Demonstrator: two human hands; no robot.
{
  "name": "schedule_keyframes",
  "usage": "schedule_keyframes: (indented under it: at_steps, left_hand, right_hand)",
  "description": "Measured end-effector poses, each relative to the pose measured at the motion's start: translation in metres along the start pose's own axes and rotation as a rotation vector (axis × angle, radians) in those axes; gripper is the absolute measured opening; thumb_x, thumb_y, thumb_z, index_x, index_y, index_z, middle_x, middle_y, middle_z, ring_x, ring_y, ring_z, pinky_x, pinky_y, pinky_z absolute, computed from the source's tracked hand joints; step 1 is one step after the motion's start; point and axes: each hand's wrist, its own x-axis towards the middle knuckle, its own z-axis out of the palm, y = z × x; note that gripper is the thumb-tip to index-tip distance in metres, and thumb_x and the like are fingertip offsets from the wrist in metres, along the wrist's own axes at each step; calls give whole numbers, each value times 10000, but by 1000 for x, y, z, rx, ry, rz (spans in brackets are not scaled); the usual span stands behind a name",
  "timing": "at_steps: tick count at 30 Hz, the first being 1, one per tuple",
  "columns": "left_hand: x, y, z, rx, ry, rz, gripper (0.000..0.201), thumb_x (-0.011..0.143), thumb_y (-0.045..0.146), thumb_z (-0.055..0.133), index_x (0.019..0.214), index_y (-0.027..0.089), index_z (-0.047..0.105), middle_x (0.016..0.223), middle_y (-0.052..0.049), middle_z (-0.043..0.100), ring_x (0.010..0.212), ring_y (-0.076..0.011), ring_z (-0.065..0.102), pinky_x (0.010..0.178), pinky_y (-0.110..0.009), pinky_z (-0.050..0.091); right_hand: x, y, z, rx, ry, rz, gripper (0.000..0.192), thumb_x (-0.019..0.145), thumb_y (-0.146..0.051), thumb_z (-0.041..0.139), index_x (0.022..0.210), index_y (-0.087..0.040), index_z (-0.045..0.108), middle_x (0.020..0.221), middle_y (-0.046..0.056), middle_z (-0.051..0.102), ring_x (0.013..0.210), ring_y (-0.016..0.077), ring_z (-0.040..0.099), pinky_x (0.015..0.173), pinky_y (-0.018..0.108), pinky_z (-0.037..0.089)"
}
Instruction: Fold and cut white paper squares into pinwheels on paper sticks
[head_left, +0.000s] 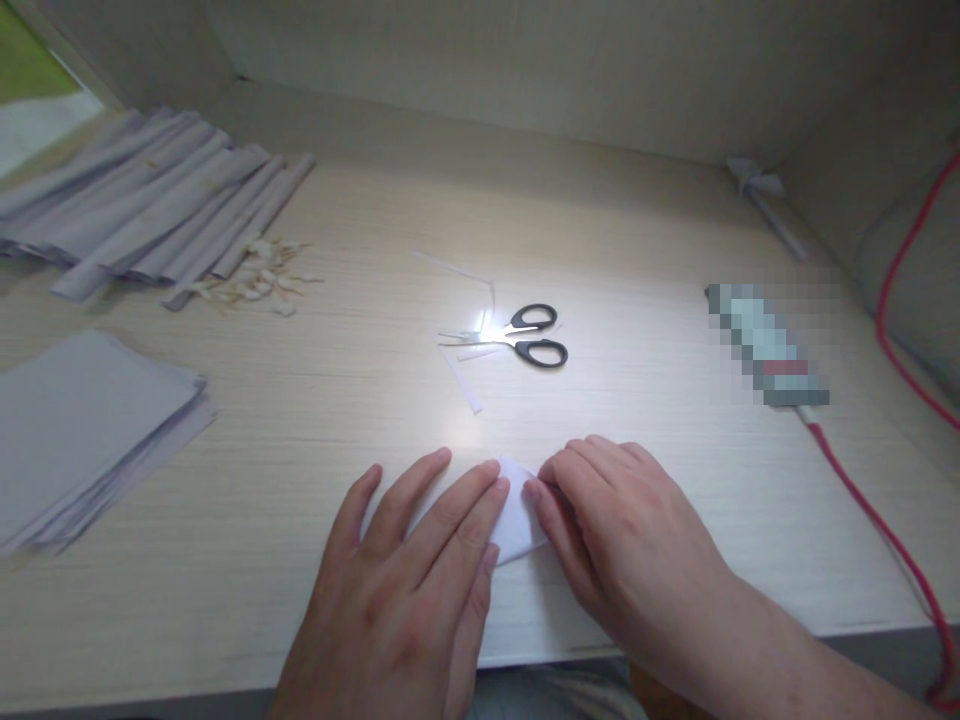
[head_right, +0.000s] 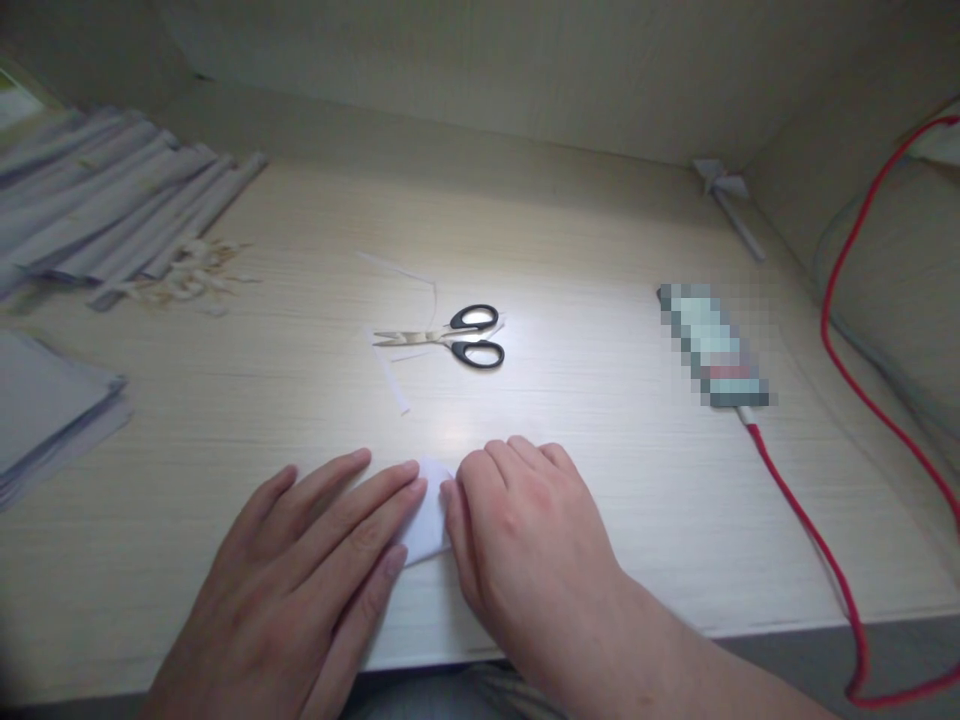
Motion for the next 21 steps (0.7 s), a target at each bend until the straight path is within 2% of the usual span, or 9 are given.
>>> schedule_keyframes:
  at_steps: [5, 7, 9, 10, 12, 13, 16, 18, 21]
  left_hand:
    - [-1, 1, 0, -4, -12, -20, 409, 965, 222, 589, 1367, 278, 641, 1425, 29, 666, 1315, -291, 568, 1136, -495, 297]
    - [-1, 2, 1, -6, -9, -28, 400, 966, 232, 591, 1361, 273, 645, 1425, 20, 666, 1318, -298, 563, 1127, -506, 307]
    - [-2, 2, 2, -10, -5, -36, 384, 971, 244, 587, 1349, 268, 651, 1420, 15, 670, 1319, -301, 561, 1126, -516, 310]
    - [-2, 2, 2, -10, -8, -40, 380, 974, 246, 582, 1347, 261, 651, 1419, 14, 670, 1322, -303, 558, 1131, -522, 305]
    - [-3, 3, 3, -8, -8, -39, 367, 981, 246, 567, 1336, 244, 657, 1416, 10, 673, 1322, -307, 556, 1139, -535, 294]
    - [-3, 3, 3, -4, -7, -37, 359, 984, 243, 558, 1328, 237, 662, 1414, 8, 674, 1322, -309, 556, 1141, -541, 292]
    - [-3, 2, 2, 13, -7, -26, 349, 992, 246, 543, 1316, 244, 671, 1410, 6, 677, 1320, -311, 559, 1133, -552, 311]
    - [-3, 1, 2, 26, -21, -18, 357, 992, 249, 540, 1326, 252, 665, 1415, 4, 673, 1319, -315, 560, 1123, -556, 333]
    - [-1, 1, 0, 51, -43, -2, 375, 988, 244, 539, 1346, 259, 652, 1429, -8, 662, 1314, -325, 565, 1104, -566, 360]
  right_hand:
    - [0, 0, -2, 43, 46, 53, 211, 999, -261, 539, 806, -198, 596, 731, 42, 617, 684, 230, 545, 674, 372, 365]
    - [-8, -5, -7, 99, 141, 71, 112, 979, -261, 580, 927, -175, 630, 848, 80, 667, 785, 254, 589, 719, 388, 410]
    - [-21, -13, -10, 146, 282, 43, 148, 956, -228, 611, 1078, -152, 644, 1056, 133, 705, 975, 289, 616, 853, 427, 445]
    - [-29, -18, -9, 172, 319, -13, 177, 946, -188, 607, 1116, -155, 647, 1093, 127, 721, 1030, 288, 620, 918, 434, 444]
    - [-46, -26, -3, 194, 292, -155, 210, 945, -219, 621, 1147, -172, 661, 1116, 89, 761, 1093, 279, 636, 991, 417, 434]
    - [-53, -29, 2, 140, 298, -189, 288, 969, -311, 615, 1207, -154, 653, 1169, 89, 764, 1148, 286, 627, 1047, 419, 398]
    - [-69, -29, 19, -43, 217, -228, 616, 974, -571, 555, 1359, -92, 604, 1396, 134, 673, 1346, 347, 527, 1211, 479, 197]
    - [-76, -24, 25, -122, 168, -233, 729, 955, -635, 531, 1427, -81, 560, 1489, 154, 592, 1431, 361, 447, 1248, 503, 91]
    - [-83, -16, 26, -168, 100, -151, 790, 948, -606, 553, 1523, -74, 457, 1592, 170, 462, 1514, 342, 344, 1264, 502, 47]
